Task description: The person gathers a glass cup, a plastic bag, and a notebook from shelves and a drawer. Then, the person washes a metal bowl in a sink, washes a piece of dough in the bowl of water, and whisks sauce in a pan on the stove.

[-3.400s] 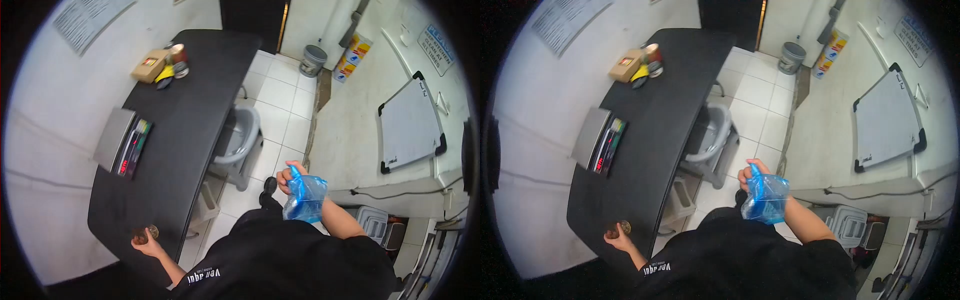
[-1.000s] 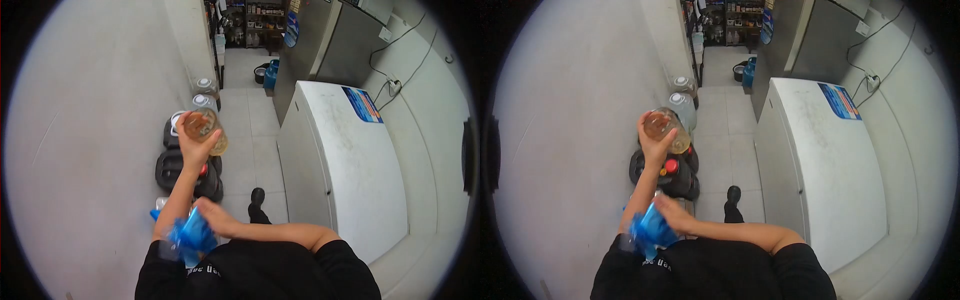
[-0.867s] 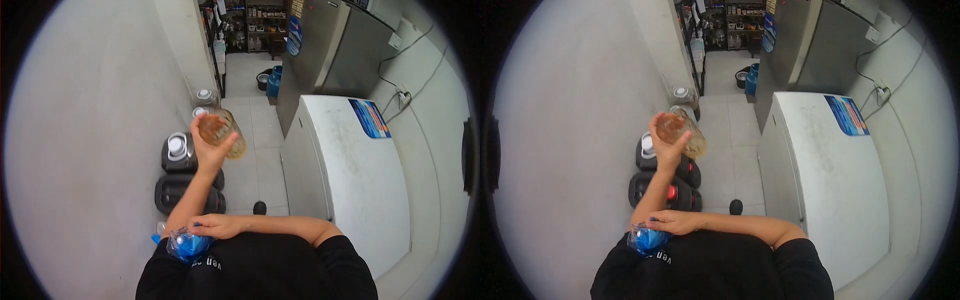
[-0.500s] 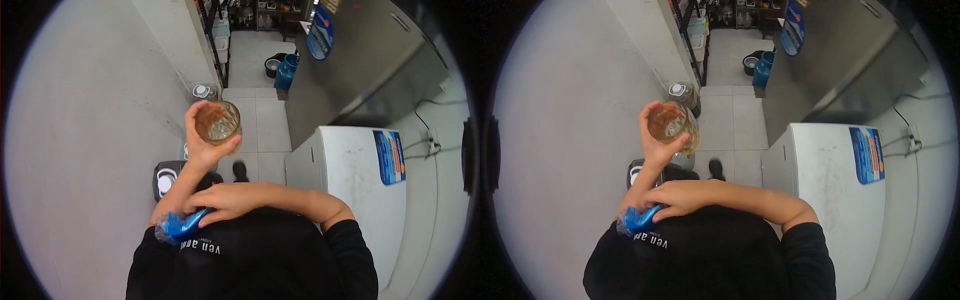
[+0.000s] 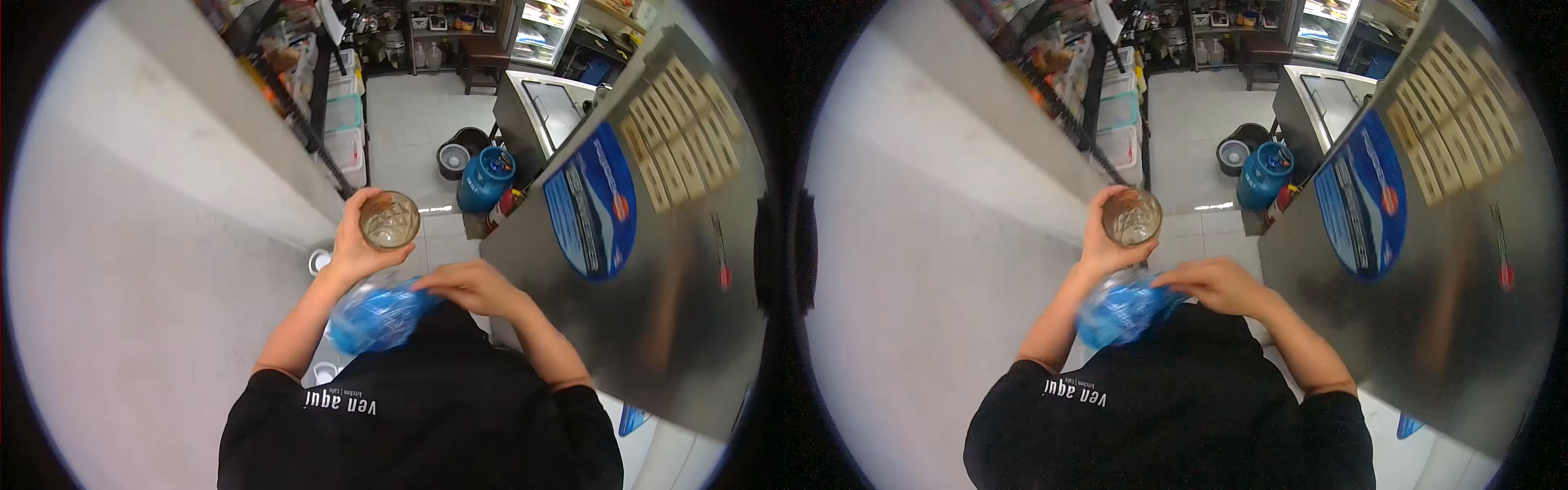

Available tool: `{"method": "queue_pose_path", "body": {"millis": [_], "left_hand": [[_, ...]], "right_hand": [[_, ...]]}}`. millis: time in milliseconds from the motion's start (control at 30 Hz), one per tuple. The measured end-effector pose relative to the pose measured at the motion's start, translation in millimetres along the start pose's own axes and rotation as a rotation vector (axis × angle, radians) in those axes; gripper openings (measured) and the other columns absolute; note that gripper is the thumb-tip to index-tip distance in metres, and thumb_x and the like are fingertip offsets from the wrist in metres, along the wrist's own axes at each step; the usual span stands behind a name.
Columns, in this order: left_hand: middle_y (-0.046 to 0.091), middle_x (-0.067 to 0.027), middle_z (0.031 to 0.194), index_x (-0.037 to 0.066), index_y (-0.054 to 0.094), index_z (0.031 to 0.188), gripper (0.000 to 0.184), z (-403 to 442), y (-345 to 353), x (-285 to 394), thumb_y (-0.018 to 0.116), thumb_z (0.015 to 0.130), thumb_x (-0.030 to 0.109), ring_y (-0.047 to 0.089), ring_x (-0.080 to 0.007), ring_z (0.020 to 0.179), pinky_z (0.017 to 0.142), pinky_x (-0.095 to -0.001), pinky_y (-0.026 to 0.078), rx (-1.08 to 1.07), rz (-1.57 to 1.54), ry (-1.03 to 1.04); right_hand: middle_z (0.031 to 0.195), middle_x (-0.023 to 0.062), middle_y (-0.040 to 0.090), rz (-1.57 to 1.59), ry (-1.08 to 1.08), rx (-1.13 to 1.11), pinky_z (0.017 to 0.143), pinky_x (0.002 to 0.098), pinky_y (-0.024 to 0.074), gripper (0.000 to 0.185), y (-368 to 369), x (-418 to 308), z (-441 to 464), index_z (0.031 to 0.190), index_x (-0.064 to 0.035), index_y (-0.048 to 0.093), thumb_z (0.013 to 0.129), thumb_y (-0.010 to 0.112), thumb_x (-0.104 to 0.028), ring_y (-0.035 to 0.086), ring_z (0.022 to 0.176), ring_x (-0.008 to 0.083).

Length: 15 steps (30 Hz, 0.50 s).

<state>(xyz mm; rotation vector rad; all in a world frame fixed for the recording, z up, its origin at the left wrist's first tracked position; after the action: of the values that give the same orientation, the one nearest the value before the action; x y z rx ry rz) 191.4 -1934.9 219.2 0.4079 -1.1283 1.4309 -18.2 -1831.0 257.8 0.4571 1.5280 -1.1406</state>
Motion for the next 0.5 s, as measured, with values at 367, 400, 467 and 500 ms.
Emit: {"method": "queue_pose_path", "body": {"millis": [367, 400, 467, 500], "left_hand": [[0.045, -0.0181, 0.136, 0.004, 0.029, 0.138, 0.098, 318.9, 53.2, -170.6, 0.088, 0.06, 0.014, 0.052, -0.0232, 0.117, 0.101, -0.0377, 0.043, -0.003, -0.574, -0.054], [0.043, -0.0179, 0.138, 0.004, 0.031, 0.137, 0.097, 345.6, 55.2, -182.9, 0.089, 0.059, 0.015, 0.051, -0.0233, 0.118, 0.101, -0.0381, 0.043, -0.075, -0.579, -0.07], [0.034, -0.0175, 0.147, 0.003, 0.037, 0.135, 0.096, 395.1, 57.5, -213.5, 0.09, 0.056, 0.019, 0.046, -0.0237, 0.124, 0.102, -0.0385, 0.042, -0.241, -0.589, -0.15], [0.034, -0.0175, 0.147, 0.003, 0.037, 0.135, 0.096, 418.2, 61.1, -230.2, 0.09, 0.056, 0.019, 0.046, -0.0237, 0.124, 0.102, -0.0385, 0.042, -0.231, -0.591, -0.142]], "right_hand": [[0.116, 0.0119, 0.061, 0.555, -0.022, 0.843, 0.074, 0.0367, 0.0611, 0.031, -327.6, 217.9, 228.0, 0.126, -0.0001, 0.057, 0.095, 0.052, -0.003, 0.063, 0.1, 0.0208], [0.112, 0.0116, 0.063, 0.578, -0.031, 0.807, 0.073, 0.0359, 0.0612, 0.033, -340.5, 229.9, 259.6, 0.127, -0.0009, 0.056, 0.095, 0.05, -0.001, 0.064, 0.097, 0.0203], [0.11, 0.0112, 0.064, 0.649, -0.038, 0.729, 0.074, 0.0356, 0.0612, 0.033, -366.9, 258.5, 311.2, 0.127, -0.0015, 0.056, 0.094, 0.05, 0.0, 0.065, 0.095, 0.0202], [0.109, 0.0108, 0.064, 0.712, -0.058, 0.656, 0.074, 0.0354, 0.0612, 0.034, -383.7, 271.0, 336.7, 0.126, -0.0021, 0.057, 0.094, 0.05, 0.0, 0.066, 0.093, 0.02]]}}
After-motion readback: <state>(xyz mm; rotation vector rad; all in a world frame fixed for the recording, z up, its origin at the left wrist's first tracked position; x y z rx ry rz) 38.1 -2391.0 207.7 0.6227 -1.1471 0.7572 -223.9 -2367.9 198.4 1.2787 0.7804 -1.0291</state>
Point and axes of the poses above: each hand's wrist, its own z-axis towards the middle knuckle, its own y-axis out of the palm, x = y × z, the point moved 1 cm from there along z, towards the middle knuckle
